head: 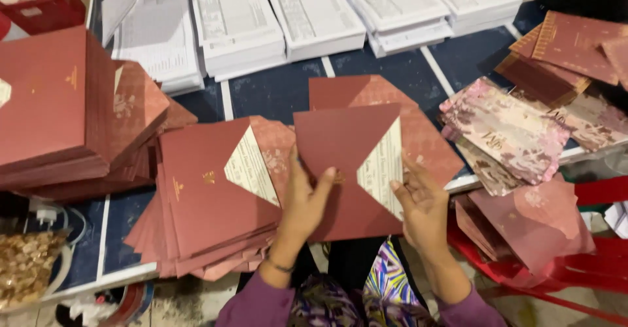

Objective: Inserting printed invitation cards into their respective envelopes at a work table.

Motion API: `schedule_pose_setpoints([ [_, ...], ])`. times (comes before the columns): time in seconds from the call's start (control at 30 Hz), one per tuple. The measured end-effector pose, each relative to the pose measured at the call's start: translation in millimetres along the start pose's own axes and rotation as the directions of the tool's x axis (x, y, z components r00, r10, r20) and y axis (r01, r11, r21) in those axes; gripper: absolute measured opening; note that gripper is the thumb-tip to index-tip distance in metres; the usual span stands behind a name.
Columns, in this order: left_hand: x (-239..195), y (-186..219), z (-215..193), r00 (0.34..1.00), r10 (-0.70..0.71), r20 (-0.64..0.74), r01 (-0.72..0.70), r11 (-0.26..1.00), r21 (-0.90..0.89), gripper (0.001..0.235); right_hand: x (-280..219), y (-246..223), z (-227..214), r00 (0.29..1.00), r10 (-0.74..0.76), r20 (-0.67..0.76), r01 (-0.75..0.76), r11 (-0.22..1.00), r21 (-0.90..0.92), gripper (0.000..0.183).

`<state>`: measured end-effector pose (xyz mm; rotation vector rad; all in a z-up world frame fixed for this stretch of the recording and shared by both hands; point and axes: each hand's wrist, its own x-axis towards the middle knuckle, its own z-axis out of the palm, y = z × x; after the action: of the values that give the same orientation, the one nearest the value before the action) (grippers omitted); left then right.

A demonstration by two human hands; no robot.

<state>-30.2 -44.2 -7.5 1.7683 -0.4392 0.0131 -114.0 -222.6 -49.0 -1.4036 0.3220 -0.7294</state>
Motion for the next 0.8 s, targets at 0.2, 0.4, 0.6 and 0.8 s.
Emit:
schedule_pose_setpoints([
  [0.2,6,-10,-65,0.945,-0.268,-0.187,0.309,0.921,0.237,0.087,3,-54,23,0.986,0.048,0.158,-0.02,0.985,-0.174,0.045],
  [0.4,3,8,-187,0.962,0.013,-0.274,0.186,0.702,0.687,0.103,102,29,-16,0.968,0.139,0.209,0.002,0.829,-0.56,0.069],
  [0.6,-18,-31,-165,0.961,-0.266,0.081,0.038,0.414,0.91,0.075,136,125,16,0.946,0.221,0.236,0.156,0.33,-0.931,0.076],
  [0.8,-17,-34,-163,0.966,-0.254,0.054,0.06,0.418,0.907,0.075,147,120,22,0.908,0.386,0.165,-0.05,0.49,-0.87,0.073],
])
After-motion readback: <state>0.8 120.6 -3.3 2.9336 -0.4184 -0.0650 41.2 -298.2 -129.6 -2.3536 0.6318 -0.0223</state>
